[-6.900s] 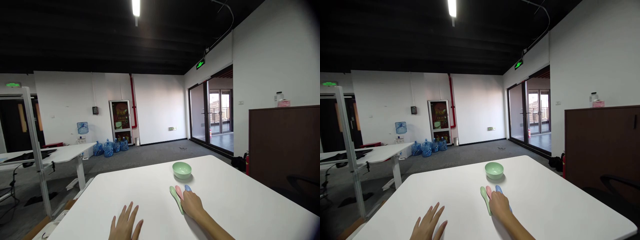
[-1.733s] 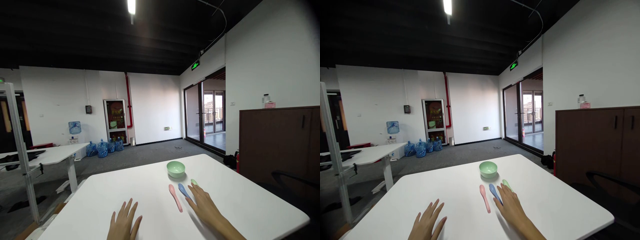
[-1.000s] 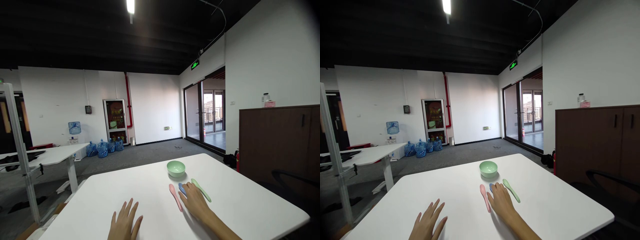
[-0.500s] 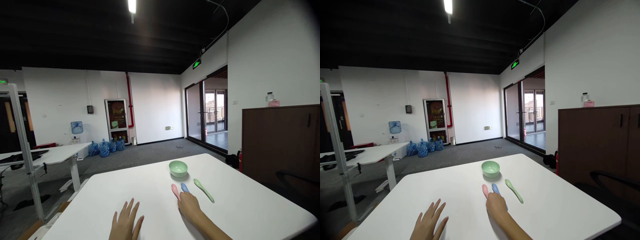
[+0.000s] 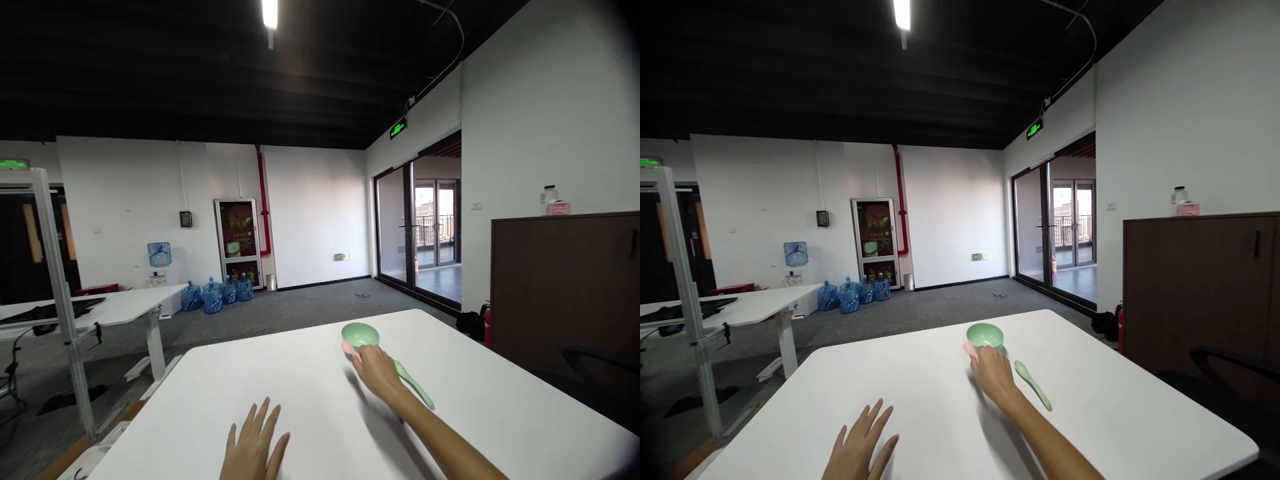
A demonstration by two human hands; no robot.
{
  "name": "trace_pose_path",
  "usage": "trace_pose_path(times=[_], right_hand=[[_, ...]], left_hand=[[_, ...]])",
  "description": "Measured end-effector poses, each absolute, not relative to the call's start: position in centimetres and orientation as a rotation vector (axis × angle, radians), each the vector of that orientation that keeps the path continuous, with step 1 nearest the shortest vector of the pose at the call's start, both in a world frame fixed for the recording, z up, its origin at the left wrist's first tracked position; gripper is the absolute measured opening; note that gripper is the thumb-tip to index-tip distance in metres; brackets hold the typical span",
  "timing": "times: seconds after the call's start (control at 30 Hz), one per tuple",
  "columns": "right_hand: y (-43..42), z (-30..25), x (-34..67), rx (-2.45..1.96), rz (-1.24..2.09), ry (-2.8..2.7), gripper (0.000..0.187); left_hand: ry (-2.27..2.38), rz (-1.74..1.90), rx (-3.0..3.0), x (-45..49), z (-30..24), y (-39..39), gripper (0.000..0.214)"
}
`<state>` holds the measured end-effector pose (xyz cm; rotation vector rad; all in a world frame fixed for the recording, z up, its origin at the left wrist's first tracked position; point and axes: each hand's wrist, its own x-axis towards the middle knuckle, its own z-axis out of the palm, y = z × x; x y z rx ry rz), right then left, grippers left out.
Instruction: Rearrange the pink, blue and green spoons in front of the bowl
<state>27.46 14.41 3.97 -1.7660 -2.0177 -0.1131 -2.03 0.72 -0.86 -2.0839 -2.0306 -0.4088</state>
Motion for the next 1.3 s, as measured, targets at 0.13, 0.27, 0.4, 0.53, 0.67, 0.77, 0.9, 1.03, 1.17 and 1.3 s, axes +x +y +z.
trace_pose_path(times=[0.13,0.27,0.4,0.53,0.67,0.77,0.9,1.03,1.17,1.3], right_hand=[[17.6,5.4,28.4,-1.846,-0.139,-1.995,0.042],[20.4,5.0,29.0,-1.905,-0.103,-1.988,0.043],[22.4,4.0,29.2,-1.964,-0.044,-1.990,0.041],[23.3,3.4,29.0,-1.994,-0.009,-1.987,0.040],[23.6,3.0,28.9,-2.028,0.030,-1.974,0.036],[23.5,2.8,28.8,-2.040,0.049,-1.960,0.034],[23.4,2.7,28.8,-2.046,0.062,-1.950,0.035],[23.2,2.8,28.8,-2.045,0.073,-1.954,0.038],[22.9,2.9,28.9,-2.037,0.073,-1.961,0.038],[22.4,3.1,28.9,-2.022,0.067,-1.967,0.038]], left_hand=[[-2.034,-0.419,-2.074,-2.4,-1.3,0.9,0.051],[-2.013,-0.467,-2.092,-3.0,-2.0,1.2,0.051],[-2.019,-0.470,-2.087,-3.3,-2.3,1.3,0.050],[-2.049,-0.451,-2.092,-3.2,-2.1,1.2,0.052],[-2.071,-0.460,-2.115,-3.1,-2.0,1.0,0.052],[-2.072,-0.485,-2.115,-3.1,-2.0,1.0,0.052],[-2.062,-0.509,-2.111,-3.2,-2.0,0.9,0.051],[-2.052,-0.519,-2.105,-3.3,-2.2,0.9,0.050],[-2.040,-0.510,-2.093,-3.4,-2.4,1.0,0.050],[-2.027,-0.502,-2.088,-3.5,-2.5,1.1,0.050]])
